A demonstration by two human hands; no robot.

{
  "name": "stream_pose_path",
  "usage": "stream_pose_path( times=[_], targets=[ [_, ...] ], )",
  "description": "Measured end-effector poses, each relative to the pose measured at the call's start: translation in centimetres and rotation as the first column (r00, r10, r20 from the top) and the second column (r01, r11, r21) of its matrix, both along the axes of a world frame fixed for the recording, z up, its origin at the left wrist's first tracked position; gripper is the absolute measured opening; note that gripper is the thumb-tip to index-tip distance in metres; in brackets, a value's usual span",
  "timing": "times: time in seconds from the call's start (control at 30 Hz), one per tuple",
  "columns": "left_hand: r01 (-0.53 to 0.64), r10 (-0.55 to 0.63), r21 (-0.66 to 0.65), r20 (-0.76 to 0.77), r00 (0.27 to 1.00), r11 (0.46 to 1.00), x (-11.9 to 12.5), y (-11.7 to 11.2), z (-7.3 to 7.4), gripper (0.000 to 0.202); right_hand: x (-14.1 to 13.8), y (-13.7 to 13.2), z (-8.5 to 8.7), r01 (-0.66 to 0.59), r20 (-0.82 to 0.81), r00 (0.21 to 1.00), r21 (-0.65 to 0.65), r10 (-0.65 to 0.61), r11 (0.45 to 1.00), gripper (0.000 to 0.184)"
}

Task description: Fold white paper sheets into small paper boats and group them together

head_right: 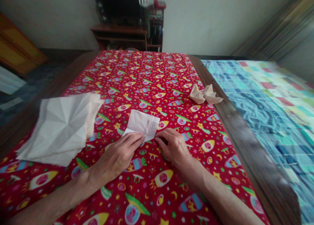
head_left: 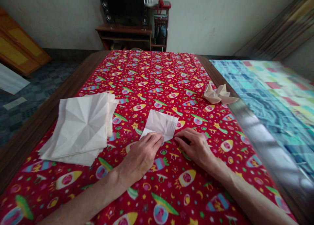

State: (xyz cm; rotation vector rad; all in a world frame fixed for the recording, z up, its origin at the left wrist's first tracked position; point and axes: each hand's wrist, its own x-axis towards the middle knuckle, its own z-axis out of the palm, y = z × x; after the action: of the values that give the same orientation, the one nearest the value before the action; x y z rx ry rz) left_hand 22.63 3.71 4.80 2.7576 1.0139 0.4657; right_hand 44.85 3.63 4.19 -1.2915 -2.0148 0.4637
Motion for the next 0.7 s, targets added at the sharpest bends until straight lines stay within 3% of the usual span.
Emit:
stream_pose_path(
  times=[0.1,0.2,0.37,0.5,0.7],
  targets=[
    [0.01,-0.01,-0.002,0.016,1.0,1.0,0.0,0.1,-0.1,0.046,0.2,-0.4,-0.1,-0.079,0.054,0.996,0.052,0.076,0.996,0.011],
    [0.018,-0.018,0.001,0.027,0.999,1.0,-0.1,0.1,-0.2,0.046,0.4,-0.8,0.0,-0.159,0.215,0.969,0.157,0.123,0.975,0.019],
    [0.013,-0.014,0.023,0.02,1.0,1.0,-0.1,0.0,-0.1,0.045,0.4,-1.4,0.1,-0.198,0.453,0.888,0.213,0.083,0.957,0.025],
    [-0.031,0.032,-0.013,0.057,0.998,0.999,0.1,0.0,0.0,0.042,0.7,-1.5,-0.4,-0.171,0.41,0.908,0.18,0.084,0.969,0.024],
    [-0.07,0.113,-0.146,0.306,0.945,0.987,0.1,1.7,-0.6,0.024,0.7,-1.2,-0.6,-0.13,0.278,0.957,0.143,0.086,0.981,0.02]
  ],
)
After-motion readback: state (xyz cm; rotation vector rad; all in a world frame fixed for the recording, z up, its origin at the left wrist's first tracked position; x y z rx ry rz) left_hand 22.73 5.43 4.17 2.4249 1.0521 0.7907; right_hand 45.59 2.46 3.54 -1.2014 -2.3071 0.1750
